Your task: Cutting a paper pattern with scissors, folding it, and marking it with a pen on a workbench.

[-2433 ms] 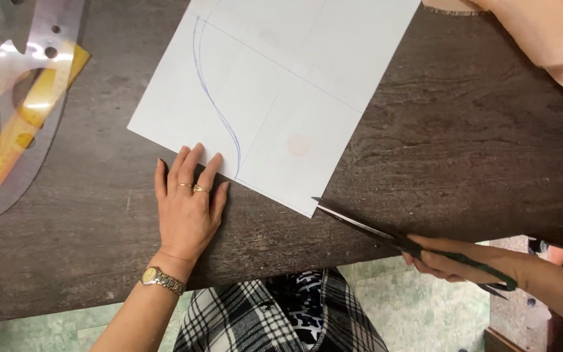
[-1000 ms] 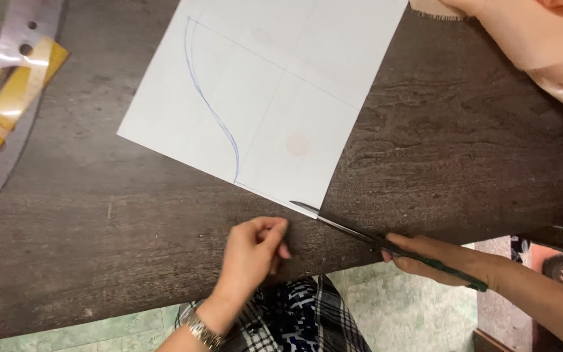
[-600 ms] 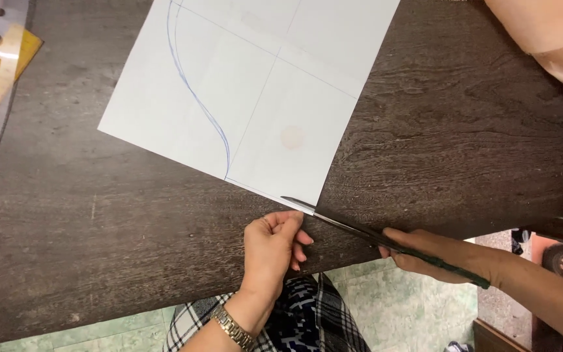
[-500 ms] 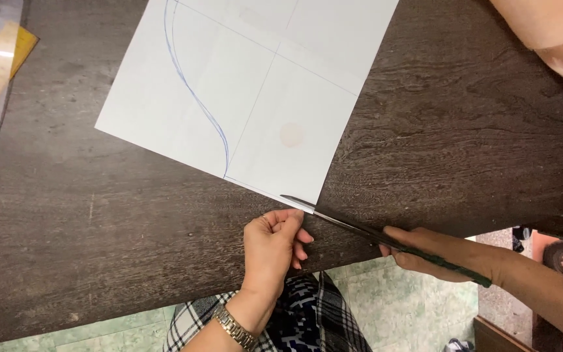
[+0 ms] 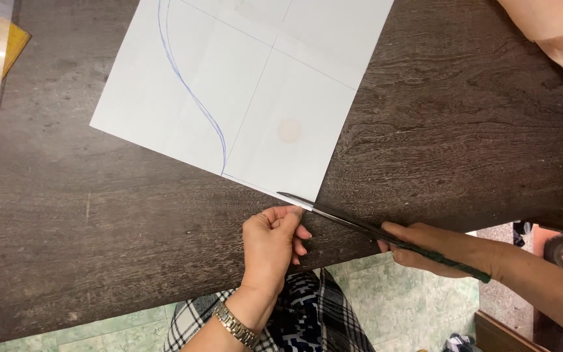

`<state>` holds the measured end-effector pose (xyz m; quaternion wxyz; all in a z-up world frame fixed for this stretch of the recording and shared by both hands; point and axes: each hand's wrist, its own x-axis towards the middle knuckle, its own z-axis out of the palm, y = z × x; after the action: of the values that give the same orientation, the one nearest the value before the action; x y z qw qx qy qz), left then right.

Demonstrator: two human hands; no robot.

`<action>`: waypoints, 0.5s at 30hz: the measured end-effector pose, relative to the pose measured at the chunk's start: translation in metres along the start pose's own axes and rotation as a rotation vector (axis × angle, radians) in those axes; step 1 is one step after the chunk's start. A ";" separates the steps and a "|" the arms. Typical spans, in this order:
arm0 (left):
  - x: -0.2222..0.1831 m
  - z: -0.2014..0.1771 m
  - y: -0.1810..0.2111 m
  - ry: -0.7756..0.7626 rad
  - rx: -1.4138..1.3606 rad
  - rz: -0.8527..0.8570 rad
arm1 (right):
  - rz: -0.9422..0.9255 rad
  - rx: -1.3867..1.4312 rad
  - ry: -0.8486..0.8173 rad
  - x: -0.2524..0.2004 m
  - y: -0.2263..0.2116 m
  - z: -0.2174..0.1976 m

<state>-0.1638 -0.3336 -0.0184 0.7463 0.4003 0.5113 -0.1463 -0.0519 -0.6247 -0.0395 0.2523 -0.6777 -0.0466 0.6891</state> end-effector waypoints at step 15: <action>-0.001 -0.001 0.000 -0.018 -0.008 0.008 | -0.041 0.115 -0.034 -0.008 -0.024 0.002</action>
<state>-0.1645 -0.3330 -0.0176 0.7529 0.3980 0.5038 -0.1450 -0.0473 -0.6071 -0.0226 0.3042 -0.6491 -0.0250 0.6968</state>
